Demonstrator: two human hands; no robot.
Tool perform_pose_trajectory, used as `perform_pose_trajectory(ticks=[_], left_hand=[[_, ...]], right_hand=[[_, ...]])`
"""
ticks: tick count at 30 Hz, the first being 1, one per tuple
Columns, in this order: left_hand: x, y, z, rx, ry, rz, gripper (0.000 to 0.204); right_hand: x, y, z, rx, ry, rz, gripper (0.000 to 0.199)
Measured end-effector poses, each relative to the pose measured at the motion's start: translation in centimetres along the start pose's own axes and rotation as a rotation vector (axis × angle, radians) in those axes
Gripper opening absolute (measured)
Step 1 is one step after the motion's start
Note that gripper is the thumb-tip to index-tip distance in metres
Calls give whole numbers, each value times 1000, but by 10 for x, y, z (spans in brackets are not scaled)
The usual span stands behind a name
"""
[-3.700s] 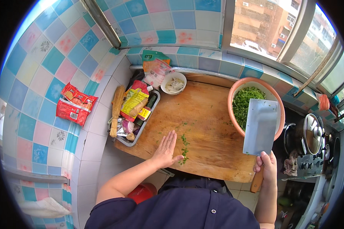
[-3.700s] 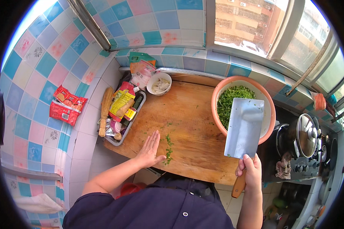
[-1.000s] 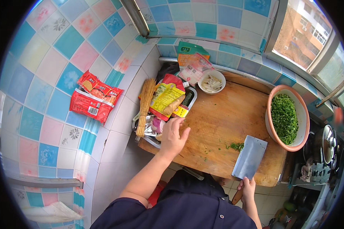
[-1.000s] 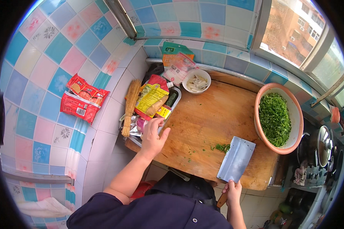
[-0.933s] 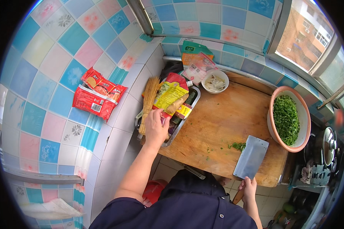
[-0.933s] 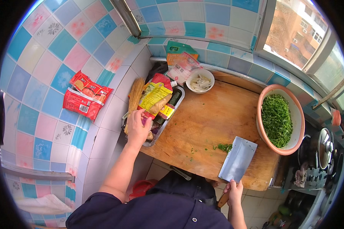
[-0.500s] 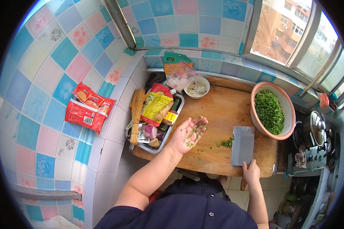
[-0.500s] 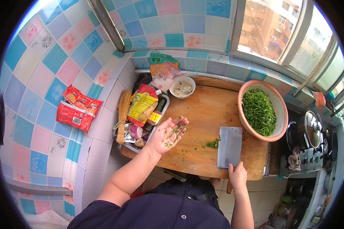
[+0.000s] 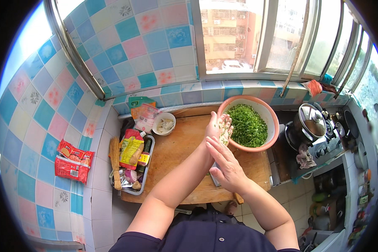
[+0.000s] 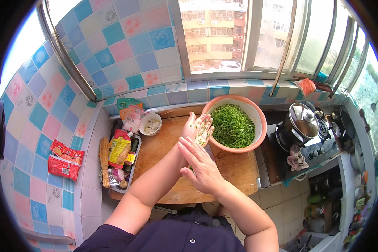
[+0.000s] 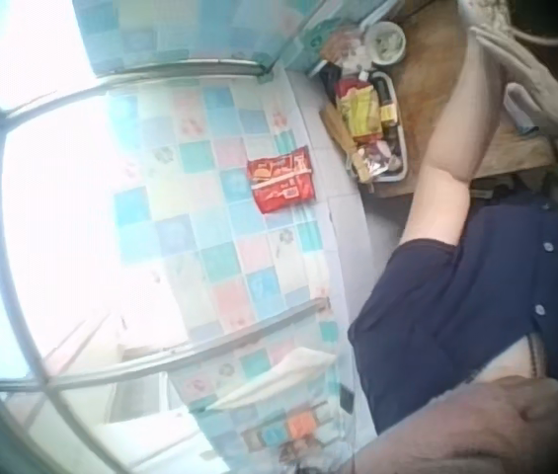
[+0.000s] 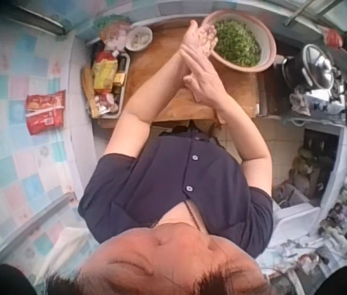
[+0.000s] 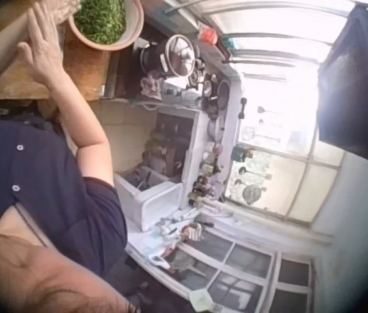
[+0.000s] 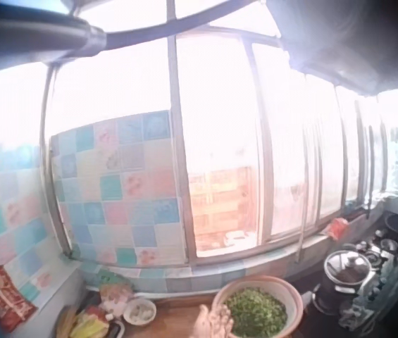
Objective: The person chops a large bunch of green onions on a wooden cutting board using a cleaver. They gather the chopped pieces and transfer them into a large pink bowl. The person then uses a small broom to sweep the remaining scraps from the board into the bowl.
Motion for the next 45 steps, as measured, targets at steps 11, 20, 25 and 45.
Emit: perform_pose_trajectory(ticks=[11,20,25,45], left_hand=[[27,-71,36,84,-19,-64,99],[22,-97,56,222,150,133,93],[34,-97,68,329,184,-85,88],[14,-100,0,324,-578,1775,76]], right_hand=[[-140,78,32,-60,-219,19,51],[-254,156,12,-273,-656,-217,48],[-209,108,29,-105,-505,54,57],[-194,97,14,-697,-854,1737,65]])
Point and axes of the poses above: each hand's wrist, its own z-axis towards the middle knuckle, its own y-axis out of the back of the hand, x = y × z, the point moved 7 cm from there along z, towards the middle knuckle, and after that the axes turned 11 degrees about z, right-handed, at the moved point
